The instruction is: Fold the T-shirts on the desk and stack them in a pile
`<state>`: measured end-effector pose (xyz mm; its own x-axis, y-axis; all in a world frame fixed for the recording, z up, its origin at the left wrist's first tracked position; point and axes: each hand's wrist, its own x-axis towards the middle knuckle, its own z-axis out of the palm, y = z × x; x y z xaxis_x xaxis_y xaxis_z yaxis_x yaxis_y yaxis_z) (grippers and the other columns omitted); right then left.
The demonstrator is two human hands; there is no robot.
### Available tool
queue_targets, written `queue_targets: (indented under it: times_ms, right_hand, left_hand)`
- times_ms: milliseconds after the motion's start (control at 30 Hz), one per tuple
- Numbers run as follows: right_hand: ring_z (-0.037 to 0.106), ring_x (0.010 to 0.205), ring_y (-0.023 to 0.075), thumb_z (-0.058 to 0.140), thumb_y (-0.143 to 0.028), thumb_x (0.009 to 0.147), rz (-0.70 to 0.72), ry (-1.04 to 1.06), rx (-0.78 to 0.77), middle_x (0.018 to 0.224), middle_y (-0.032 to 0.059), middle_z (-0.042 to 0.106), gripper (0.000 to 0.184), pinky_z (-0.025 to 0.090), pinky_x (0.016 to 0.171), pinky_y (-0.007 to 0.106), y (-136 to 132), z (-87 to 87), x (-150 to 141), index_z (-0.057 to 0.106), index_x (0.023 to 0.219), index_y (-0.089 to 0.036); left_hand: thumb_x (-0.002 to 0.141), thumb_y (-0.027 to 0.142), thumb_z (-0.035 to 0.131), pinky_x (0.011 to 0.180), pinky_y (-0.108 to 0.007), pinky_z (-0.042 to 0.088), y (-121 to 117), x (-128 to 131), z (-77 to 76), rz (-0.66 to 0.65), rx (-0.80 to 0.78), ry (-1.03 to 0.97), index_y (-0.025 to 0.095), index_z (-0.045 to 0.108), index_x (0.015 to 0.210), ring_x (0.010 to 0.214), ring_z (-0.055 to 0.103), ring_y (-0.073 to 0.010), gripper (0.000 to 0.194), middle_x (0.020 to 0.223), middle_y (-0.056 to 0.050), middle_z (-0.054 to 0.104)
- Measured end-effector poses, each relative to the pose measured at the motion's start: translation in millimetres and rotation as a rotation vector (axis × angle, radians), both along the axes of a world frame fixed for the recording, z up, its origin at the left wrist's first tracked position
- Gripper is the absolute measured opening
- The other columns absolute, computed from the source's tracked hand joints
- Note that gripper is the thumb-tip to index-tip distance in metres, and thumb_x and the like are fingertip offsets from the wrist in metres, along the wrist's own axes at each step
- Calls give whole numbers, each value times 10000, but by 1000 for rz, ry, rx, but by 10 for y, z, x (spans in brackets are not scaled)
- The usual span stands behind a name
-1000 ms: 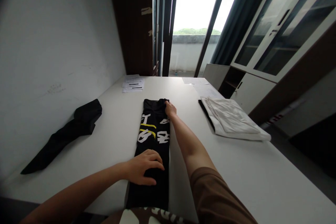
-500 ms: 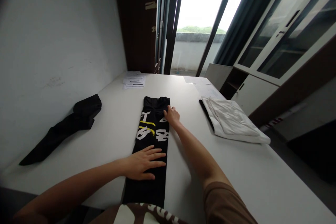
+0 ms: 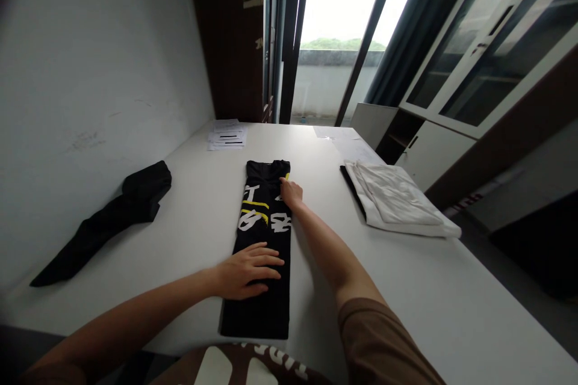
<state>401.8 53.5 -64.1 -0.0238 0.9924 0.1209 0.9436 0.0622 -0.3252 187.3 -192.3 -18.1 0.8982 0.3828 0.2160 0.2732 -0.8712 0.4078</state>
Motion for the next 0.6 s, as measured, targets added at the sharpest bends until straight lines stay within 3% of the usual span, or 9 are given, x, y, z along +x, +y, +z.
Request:
queue_targets:
  times_ms: [167, 333, 467, 600]
  right_hand:
    - [659, 1085, 275, 430, -320, 1046, -66, 9, 21, 1177, 136, 711, 384, 472, 911, 359, 173, 33, 110, 625, 1374, -272]
    - [651, 1100, 264, 435, -337, 1045, -106, 42, 23, 1173, 128, 711, 370, 470, 925, 354, 285, 56, 176, 644, 1341, -262]
    - [634, 1112, 258, 438, -351, 1042, -96, 95, 27, 1214, 112, 691, 363, 462, 940, 344, 276, 31, 199, 648, 1320, -251]
    - [601, 1131, 235, 514, -342, 1014, -13, 102, 68, 1305, 104, 621, 372, 432, 982, 307, 105, -16, 244, 624, 1356, -245]
  left_hand:
    - [988, 379, 566, 1247, -491, 216, -19, -6, -18, -12, 11, -11, 261, 601, 1349, 1441, 423, -281, 381, 1495, -69, 556]
    - [910, 544, 638, 1049, -436, 404, -75, 25, -7, 4, 79, 74, 236, 605, 1327, 1174, 574, -300, 520, 1292, -122, 631]
    - [911, 354, 633, 901, -365, 451, -87, 17, 1, 134, 78, 173, 224, 609, 1254, 1000, 613, -251, 368, 1093, -86, 658]
    - [903, 158, 524, 909, -307, 464, -79, -12, -20, 248, -75, 39, 239, 560, 1278, 1010, 641, -205, 385, 1105, -42, 674]
